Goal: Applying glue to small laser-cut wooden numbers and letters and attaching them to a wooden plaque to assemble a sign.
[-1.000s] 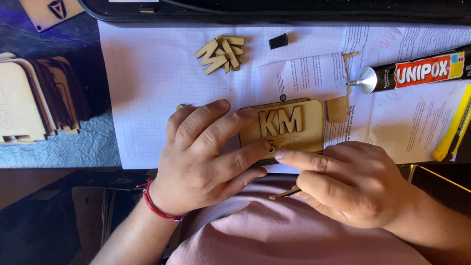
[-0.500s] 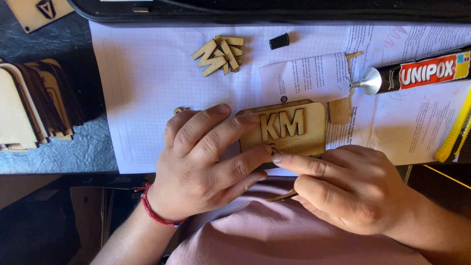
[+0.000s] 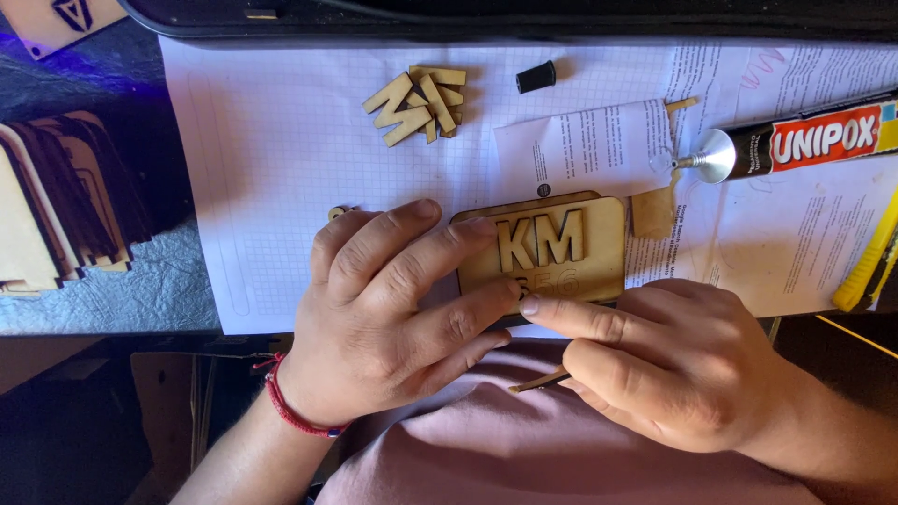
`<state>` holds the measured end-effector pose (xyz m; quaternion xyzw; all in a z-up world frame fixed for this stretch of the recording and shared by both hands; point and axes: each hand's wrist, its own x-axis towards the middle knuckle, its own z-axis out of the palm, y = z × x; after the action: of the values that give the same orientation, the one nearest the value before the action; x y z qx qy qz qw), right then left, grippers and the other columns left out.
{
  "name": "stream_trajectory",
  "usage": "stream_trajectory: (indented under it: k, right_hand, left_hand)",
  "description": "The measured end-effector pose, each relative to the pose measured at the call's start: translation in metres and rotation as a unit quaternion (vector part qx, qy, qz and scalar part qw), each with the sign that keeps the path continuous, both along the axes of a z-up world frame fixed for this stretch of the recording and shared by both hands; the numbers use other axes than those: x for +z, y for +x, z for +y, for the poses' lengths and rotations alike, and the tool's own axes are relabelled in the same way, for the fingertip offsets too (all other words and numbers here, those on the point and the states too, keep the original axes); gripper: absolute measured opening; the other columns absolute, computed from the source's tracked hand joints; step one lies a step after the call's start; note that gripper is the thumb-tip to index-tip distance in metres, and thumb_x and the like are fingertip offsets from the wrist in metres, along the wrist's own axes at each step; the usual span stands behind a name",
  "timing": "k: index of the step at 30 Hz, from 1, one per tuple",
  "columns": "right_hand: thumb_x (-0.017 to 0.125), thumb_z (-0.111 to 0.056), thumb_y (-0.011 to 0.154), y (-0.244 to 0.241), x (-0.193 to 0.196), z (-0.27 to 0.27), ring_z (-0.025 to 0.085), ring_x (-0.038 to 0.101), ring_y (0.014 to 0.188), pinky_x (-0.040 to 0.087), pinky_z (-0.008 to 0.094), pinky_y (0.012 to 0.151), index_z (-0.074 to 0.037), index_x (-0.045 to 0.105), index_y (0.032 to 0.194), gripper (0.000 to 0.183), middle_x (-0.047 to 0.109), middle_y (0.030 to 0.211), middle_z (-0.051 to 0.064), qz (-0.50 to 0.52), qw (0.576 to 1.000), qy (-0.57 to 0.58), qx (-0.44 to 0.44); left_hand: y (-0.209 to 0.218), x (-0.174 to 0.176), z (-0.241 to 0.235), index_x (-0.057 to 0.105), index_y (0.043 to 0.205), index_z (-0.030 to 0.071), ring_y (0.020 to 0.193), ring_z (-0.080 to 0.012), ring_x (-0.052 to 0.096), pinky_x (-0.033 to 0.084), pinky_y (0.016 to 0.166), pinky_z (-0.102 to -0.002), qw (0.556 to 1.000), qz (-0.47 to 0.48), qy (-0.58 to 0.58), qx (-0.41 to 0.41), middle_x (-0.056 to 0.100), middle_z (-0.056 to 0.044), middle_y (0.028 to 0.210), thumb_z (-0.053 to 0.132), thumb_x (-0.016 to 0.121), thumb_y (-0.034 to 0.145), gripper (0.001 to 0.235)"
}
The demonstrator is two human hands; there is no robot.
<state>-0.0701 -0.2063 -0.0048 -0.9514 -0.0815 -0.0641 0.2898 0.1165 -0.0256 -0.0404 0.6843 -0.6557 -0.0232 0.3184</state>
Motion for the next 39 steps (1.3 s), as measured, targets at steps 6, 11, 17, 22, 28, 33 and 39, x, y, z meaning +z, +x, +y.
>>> stream_trajectory:
  k: [6, 11, 17, 22, 28, 33, 39]
  right_hand:
    - [0.058, -0.016, 0.092, -0.0001, 0.001, -0.0001, 0.019, 0.057, 0.057, 0.044, 0.036, 0.047, -0.012, 0.059, 0.082, 0.011, 0.072, 0.118, 0.009, 0.004, 1.0, -0.01, 0.001]
    - [0.058, -0.017, 0.092, 0.0003, 0.001, -0.0019, 0.019, 0.054, 0.053, 0.042, 0.036, 0.046, -0.01, 0.058, 0.08, 0.013, 0.073, 0.114, 0.011, -0.012, 1.0, 0.003, 0.004]
    - [0.056, -0.019, 0.092, -0.0011, 0.0007, -0.0019, 0.019, 0.053, 0.051, 0.041, 0.035, 0.046, -0.01, 0.058, 0.08, 0.015, 0.074, 0.109, 0.012, -0.02, 1.0, 0.002, 0.009]
    - [0.056, -0.017, 0.091, -0.0001, -0.0001, -0.0011, 0.019, 0.053, 0.053, 0.041, 0.034, 0.047, -0.012, 0.056, 0.079, 0.013, 0.073, 0.113, 0.009, -0.008, 1.0, -0.008, -0.007]
    - [0.055, -0.018, 0.092, 0.0031, 0.0, -0.0016, 0.019, 0.056, 0.055, 0.043, 0.034, 0.049, -0.012, 0.057, 0.077, 0.015, 0.073, 0.113, 0.009, -0.005, 1.0, -0.006, -0.01]
    - [0.057, -0.015, 0.091, 0.0034, 0.0001, -0.0021, 0.019, 0.057, 0.057, 0.043, 0.034, 0.049, -0.012, 0.057, 0.077, 0.014, 0.073, 0.113, 0.008, -0.001, 1.0, -0.005, -0.01]
    - [0.06, -0.015, 0.09, 0.0031, -0.0005, -0.0021, 0.018, 0.055, 0.053, 0.042, 0.035, 0.047, -0.011, 0.057, 0.077, 0.013, 0.073, 0.114, 0.01, 0.006, 1.0, 0.011, -0.015]
  left_hand:
    - [-0.0002, -0.0008, 0.0, 0.073, 0.115, 0.03, 0.121, -0.0268, 0.049, 0.041, 0.097, -0.044, 1.0, 0.001, -0.006, 0.001, 0.056, -0.003, 0.129, 0.046, 0.058, 0.103, 0.025]
    - [0.0013, -0.0013, 0.0028, 0.073, 0.108, 0.027, 0.116, -0.0272, 0.054, 0.043, 0.094, -0.044, 0.999, 0.02, -0.026, -0.014, 0.061, -0.002, 0.124, 0.044, 0.062, 0.101, 0.021]
    - [-0.0001, -0.004, 0.0026, 0.073, 0.1, 0.029, 0.116, -0.0249, 0.053, 0.045, 0.092, -0.041, 0.998, 0.021, -0.049, -0.02, 0.06, 0.001, 0.124, 0.038, 0.064, 0.101, 0.013]
    - [0.0007, -0.0035, 0.0019, 0.075, 0.112, 0.031, 0.114, -0.0248, 0.053, 0.044, 0.093, -0.04, 0.999, 0.025, -0.039, -0.022, 0.059, 0.001, 0.126, 0.038, 0.059, 0.103, 0.019]
    - [-0.001, -0.0046, 0.0009, 0.076, 0.113, 0.032, 0.118, -0.0254, 0.053, 0.046, 0.094, -0.042, 0.999, 0.02, -0.027, -0.011, 0.057, 0.001, 0.128, 0.035, 0.062, 0.103, 0.017]
    - [-0.0013, -0.0044, -0.0001, 0.075, 0.112, 0.033, 0.117, -0.0243, 0.053, 0.046, 0.093, -0.041, 0.999, 0.015, -0.031, -0.006, 0.058, 0.002, 0.127, 0.032, 0.068, 0.103, 0.012]
    - [-0.0021, -0.0062, -0.0011, 0.075, 0.103, 0.03, 0.115, -0.0237, 0.054, 0.045, 0.091, -0.04, 0.999, 0.015, -0.05, -0.002, 0.059, 0.003, 0.126, 0.032, 0.076, 0.101, 0.004]
